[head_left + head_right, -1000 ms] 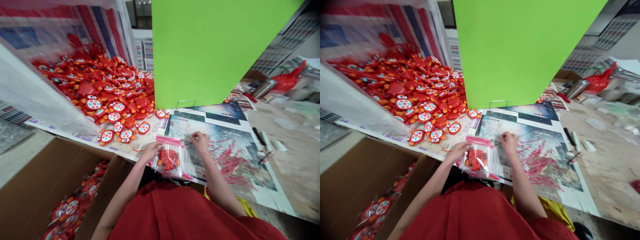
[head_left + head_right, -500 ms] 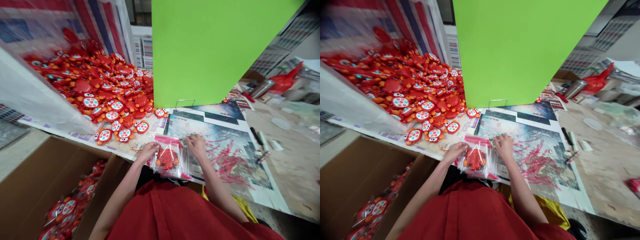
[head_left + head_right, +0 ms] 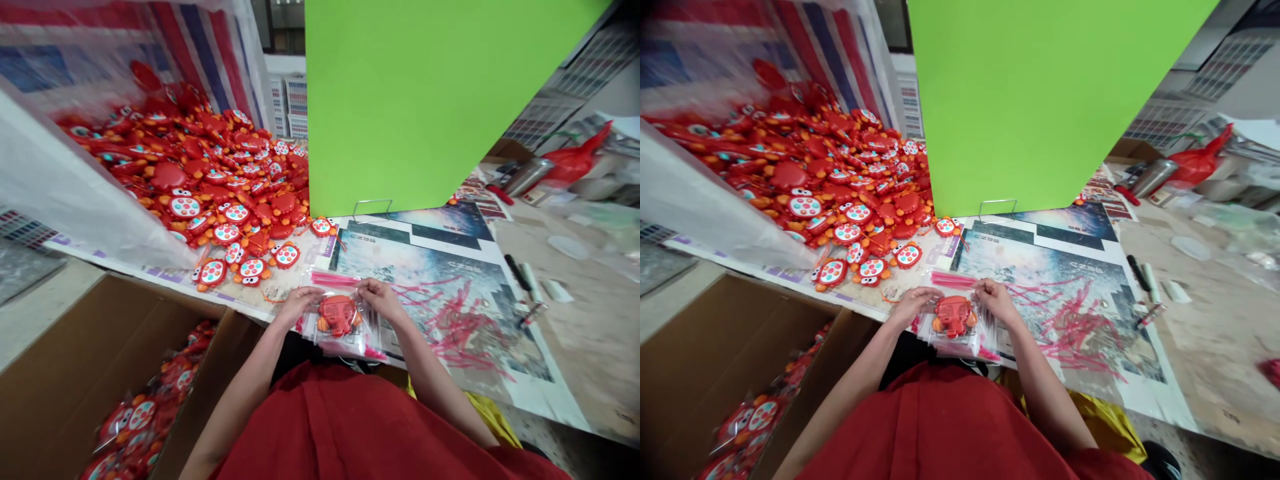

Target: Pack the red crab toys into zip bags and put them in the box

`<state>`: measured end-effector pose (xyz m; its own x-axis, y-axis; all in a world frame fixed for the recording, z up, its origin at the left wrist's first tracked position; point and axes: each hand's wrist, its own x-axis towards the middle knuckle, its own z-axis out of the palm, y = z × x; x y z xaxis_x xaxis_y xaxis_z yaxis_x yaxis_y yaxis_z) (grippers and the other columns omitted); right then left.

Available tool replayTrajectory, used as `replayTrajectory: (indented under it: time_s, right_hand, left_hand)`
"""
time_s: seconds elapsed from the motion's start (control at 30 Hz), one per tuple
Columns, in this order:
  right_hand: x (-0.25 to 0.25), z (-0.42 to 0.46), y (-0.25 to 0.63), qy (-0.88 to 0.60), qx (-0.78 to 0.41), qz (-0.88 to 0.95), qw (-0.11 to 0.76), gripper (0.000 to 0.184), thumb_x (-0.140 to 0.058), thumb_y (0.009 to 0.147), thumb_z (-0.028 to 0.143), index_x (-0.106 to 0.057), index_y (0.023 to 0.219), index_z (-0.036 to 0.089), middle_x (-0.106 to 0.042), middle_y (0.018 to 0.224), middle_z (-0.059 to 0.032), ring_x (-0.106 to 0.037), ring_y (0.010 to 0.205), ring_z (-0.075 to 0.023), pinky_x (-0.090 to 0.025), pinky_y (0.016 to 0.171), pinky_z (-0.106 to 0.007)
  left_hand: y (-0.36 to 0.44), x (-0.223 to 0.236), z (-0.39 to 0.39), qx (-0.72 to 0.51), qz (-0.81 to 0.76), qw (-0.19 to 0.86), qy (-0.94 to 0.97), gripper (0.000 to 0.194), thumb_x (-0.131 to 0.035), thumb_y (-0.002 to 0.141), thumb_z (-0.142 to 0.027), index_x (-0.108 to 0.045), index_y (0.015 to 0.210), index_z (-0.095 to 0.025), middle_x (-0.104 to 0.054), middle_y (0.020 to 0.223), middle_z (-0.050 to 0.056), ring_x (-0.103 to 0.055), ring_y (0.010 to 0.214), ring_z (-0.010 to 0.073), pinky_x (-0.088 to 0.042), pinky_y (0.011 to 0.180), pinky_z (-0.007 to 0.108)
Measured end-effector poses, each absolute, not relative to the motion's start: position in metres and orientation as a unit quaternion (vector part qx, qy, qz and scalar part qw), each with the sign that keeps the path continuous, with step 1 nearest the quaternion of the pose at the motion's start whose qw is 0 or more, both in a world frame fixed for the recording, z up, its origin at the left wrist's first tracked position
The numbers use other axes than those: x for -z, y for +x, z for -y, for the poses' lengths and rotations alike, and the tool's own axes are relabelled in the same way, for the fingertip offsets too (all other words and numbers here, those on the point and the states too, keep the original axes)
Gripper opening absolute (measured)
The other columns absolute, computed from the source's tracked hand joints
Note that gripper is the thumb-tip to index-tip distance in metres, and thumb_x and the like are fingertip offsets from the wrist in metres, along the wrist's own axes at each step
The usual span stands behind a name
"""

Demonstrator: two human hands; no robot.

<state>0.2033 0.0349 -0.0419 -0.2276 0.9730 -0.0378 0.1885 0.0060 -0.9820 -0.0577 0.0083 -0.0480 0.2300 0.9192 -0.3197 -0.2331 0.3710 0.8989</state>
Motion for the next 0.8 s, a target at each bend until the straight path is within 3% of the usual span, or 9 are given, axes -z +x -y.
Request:
replayTrajectory:
  time_s: [0.13, 0.27, 0.4, 0.6, 0.7, 0.8]
  right_hand:
    - [0.045, -0.038, 0.203, -0.504, -0.517, 0.592, 0.359, 0.021, -0.060, 0.070, 0.036, -0.068, 0.076, 0.018, -0.068, 0.070, -0.0016, -0.057, 0.062, -0.0149, -0.044, 0.061, -0.027]
    - [0.045, -0.038, 0.205, -0.508, -0.518, 0.601, 0.336, 0.022, -0.056, 0.072, 0.036, -0.070, 0.077, 0.019, -0.070, 0.077, -0.0044, -0.060, 0.069, -0.0180, -0.045, 0.064, -0.029]
    - [0.042, -0.033, 0.202, -0.492, -0.501, 0.629, 0.332, 0.026, -0.056, 0.080, 0.044, -0.064, 0.081, 0.020, -0.066, 0.076, -0.0036, -0.058, 0.070, -0.0176, -0.046, 0.065, -0.029]
    - [0.046, -0.034, 0.193, -0.487, -0.477, 0.631, 0.371, 0.033, -0.058, 0.077, 0.040, -0.054, 0.104, 0.021, -0.056, 0.067, 0.0046, -0.053, 0.061, -0.0152, -0.045, 0.062, -0.028]
    - [0.047, -0.035, 0.194, -0.476, -0.491, 0.637, 0.356, 0.033, -0.055, 0.079, 0.039, -0.054, 0.106, 0.020, -0.059, 0.069, 0.0034, -0.057, 0.064, -0.0161, -0.047, 0.066, -0.030]
    - [0.048, -0.035, 0.197, -0.472, -0.494, 0.638, 0.355, 0.031, -0.054, 0.081, 0.040, -0.057, 0.104, 0.020, -0.062, 0.073, 0.0012, -0.058, 0.069, -0.0168, -0.047, 0.068, -0.030]
  left_hand:
    - [-0.056, 0.043, -0.005, -0.440, -0.467, 0.676, 0.363, 0.025, -0.070, 0.066, -0.034, -0.068, 0.080, -0.013, -0.073, 0.089, 0.011, -0.068, 0.083, 0.0210, -0.056, 0.074, 0.034]
    - [-0.057, 0.036, -0.002, -0.442, -0.458, 0.681, 0.362, 0.030, -0.071, 0.066, -0.040, -0.068, 0.079, -0.013, -0.073, 0.092, 0.012, -0.068, 0.086, 0.0224, -0.055, 0.074, 0.034]
    - [-0.053, 0.035, 0.000, -0.428, -0.484, 0.657, 0.389, 0.039, -0.077, 0.064, -0.043, -0.069, 0.087, -0.013, -0.072, 0.091, 0.009, -0.068, 0.084, 0.0197, -0.054, 0.074, 0.031]
    - [-0.052, 0.022, -0.002, -0.457, -0.483, 0.662, 0.346, 0.067, -0.085, 0.056, -0.042, -0.059, 0.110, -0.013, -0.073, 0.086, 0.009, -0.068, 0.071, 0.0186, -0.053, 0.065, 0.030]
    - [-0.087, -0.009, 0.006, -0.501, -0.527, 0.573, 0.378, 0.069, -0.080, 0.060, -0.045, -0.058, 0.116, -0.013, -0.074, 0.088, 0.009, -0.068, 0.073, 0.0189, -0.053, 0.064, 0.029]
    - [-0.143, -0.055, 0.039, -0.540, -0.642, 0.354, 0.414, 0.058, -0.069, 0.069, -0.045, -0.060, 0.119, -0.017, -0.073, 0.085, 0.005, -0.068, 0.076, 0.0193, -0.054, 0.072, 0.034]
